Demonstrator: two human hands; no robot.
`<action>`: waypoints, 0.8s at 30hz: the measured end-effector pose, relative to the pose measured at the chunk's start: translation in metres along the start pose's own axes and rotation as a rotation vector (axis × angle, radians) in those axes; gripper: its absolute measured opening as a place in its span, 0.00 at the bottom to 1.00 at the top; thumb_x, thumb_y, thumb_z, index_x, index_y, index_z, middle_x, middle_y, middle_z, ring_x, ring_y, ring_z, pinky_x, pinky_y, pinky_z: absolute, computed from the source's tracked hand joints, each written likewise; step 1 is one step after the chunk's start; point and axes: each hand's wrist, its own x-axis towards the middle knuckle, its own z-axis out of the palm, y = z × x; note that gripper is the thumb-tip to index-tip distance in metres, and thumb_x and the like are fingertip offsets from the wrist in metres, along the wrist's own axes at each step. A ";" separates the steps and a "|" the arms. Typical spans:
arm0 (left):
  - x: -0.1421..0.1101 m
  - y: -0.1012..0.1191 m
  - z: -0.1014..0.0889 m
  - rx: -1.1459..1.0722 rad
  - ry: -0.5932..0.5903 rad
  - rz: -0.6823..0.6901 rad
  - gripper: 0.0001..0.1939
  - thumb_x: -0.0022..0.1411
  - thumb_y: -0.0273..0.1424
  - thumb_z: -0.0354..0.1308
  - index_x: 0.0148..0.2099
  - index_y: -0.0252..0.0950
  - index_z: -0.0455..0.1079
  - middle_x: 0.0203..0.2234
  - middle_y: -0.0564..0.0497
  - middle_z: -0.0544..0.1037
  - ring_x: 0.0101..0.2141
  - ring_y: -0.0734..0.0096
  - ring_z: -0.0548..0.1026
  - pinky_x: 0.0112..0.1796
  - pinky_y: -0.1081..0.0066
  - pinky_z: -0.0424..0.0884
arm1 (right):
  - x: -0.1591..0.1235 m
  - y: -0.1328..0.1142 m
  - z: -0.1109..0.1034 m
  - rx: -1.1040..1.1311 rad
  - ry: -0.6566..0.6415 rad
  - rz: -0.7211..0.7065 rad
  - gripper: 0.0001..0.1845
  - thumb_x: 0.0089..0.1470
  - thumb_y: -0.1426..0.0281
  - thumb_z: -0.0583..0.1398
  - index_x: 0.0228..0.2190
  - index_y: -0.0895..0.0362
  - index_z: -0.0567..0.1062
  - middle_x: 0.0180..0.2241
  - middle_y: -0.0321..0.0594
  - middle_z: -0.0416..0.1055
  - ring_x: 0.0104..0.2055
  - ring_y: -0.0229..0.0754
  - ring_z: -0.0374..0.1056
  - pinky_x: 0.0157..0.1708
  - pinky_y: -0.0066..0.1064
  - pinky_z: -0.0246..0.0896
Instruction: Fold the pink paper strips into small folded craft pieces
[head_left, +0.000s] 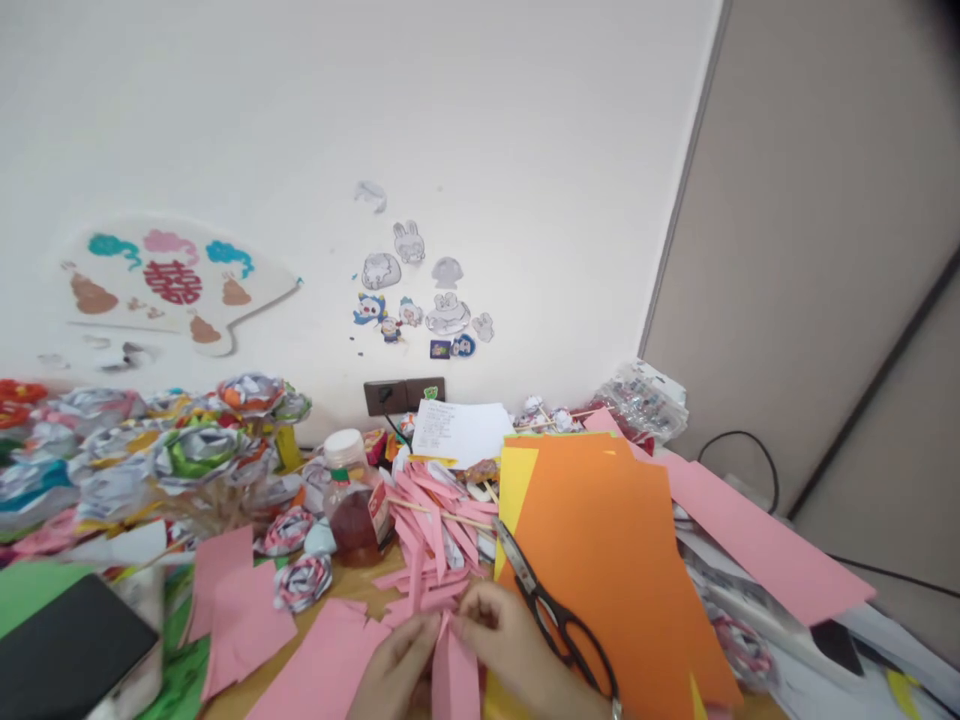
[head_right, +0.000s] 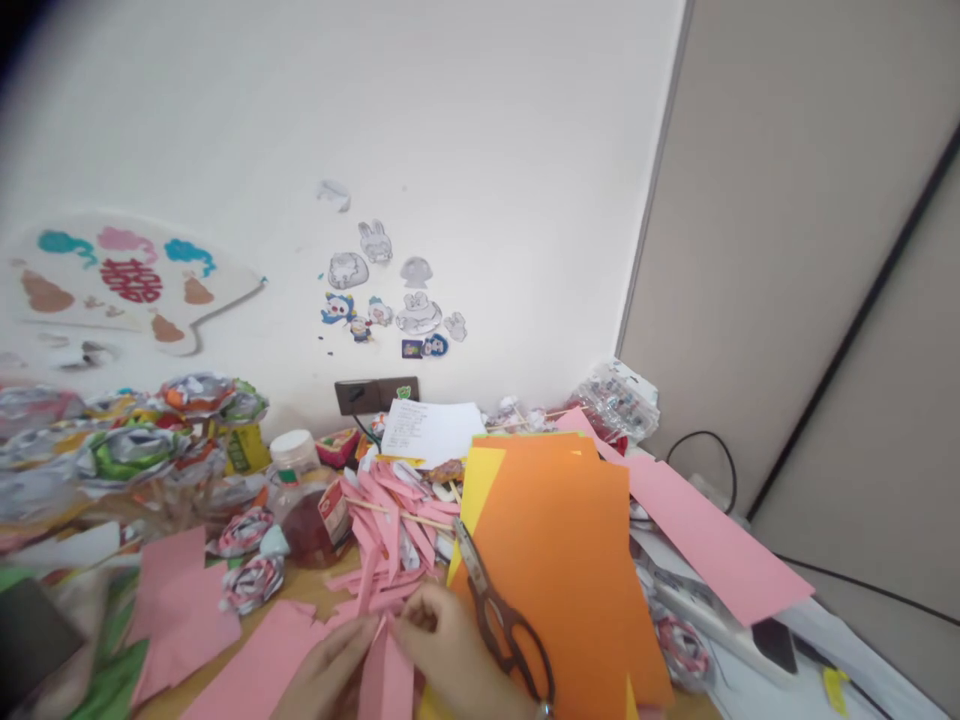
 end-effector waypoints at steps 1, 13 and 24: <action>-0.001 -0.001 0.001 -0.017 0.015 0.002 0.16 0.44 0.43 0.61 0.28 0.34 0.72 0.20 0.51 0.76 0.26 0.66 0.72 0.30 0.70 0.68 | -0.001 -0.001 -0.001 0.013 -0.001 0.003 0.08 0.43 0.70 0.57 0.20 0.59 0.62 0.20 0.30 0.55 0.23 0.32 0.52 0.23 0.24 0.46; -0.004 0.006 0.001 0.183 -0.005 0.088 0.14 0.47 0.39 0.59 0.25 0.32 0.69 0.20 0.55 0.71 0.25 0.73 0.66 0.27 0.75 0.60 | -0.006 -0.010 -0.009 0.132 -0.032 0.064 0.09 0.41 0.68 0.61 0.20 0.60 0.66 0.19 0.31 0.59 0.22 0.32 0.55 0.24 0.25 0.48; -0.002 0.003 -0.001 0.054 -0.084 -0.013 0.14 0.50 0.40 0.57 0.28 0.33 0.67 0.20 0.55 0.70 0.24 0.74 0.67 0.27 0.75 0.62 | -0.008 -0.013 -0.012 0.042 -0.082 0.078 0.10 0.42 0.67 0.61 0.20 0.59 0.65 0.21 0.31 0.60 0.24 0.33 0.56 0.25 0.26 0.50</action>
